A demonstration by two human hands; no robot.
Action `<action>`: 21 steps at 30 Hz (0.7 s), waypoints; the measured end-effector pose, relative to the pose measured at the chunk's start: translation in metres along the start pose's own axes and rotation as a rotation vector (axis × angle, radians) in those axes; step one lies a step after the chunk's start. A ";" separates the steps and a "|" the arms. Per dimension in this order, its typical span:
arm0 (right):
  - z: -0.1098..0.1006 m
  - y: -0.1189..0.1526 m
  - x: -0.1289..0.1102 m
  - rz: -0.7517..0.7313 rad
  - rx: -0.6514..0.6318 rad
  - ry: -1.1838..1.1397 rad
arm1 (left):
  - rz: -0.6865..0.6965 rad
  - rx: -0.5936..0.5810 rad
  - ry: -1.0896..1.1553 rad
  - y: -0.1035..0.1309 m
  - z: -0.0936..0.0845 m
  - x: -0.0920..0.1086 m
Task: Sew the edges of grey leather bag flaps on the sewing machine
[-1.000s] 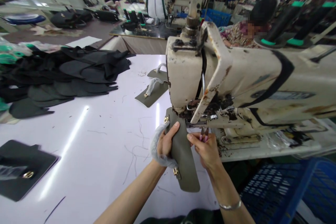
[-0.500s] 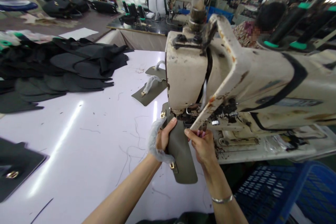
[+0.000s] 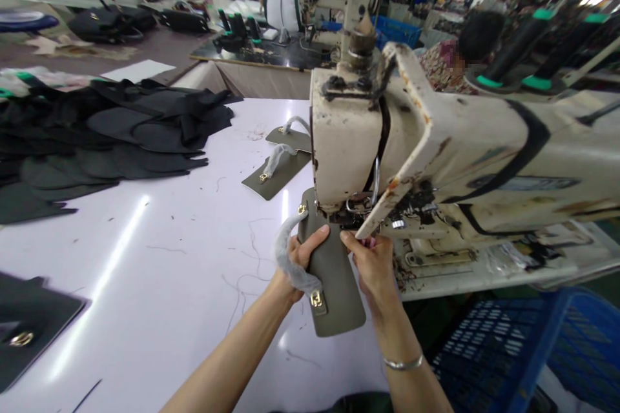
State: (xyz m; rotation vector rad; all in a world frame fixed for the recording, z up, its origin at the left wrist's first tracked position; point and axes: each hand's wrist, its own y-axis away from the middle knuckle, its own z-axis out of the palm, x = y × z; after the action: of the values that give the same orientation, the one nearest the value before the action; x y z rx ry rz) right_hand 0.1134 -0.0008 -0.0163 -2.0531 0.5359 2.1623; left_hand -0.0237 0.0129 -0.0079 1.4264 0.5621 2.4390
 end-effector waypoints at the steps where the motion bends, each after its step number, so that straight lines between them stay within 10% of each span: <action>1: 0.000 0.000 -0.001 -0.009 0.002 0.025 | -0.020 0.017 -0.020 0.004 0.002 0.002; 21: 0.002 -0.003 -0.012 -0.138 0.145 0.455 | -0.015 -0.029 -0.091 0.000 0.012 0.015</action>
State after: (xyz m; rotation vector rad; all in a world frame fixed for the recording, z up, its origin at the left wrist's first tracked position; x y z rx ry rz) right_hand 0.1137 0.0048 -0.0054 -2.4206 0.5546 1.5316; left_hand -0.0205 0.0212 0.0088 1.5066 0.5133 2.3470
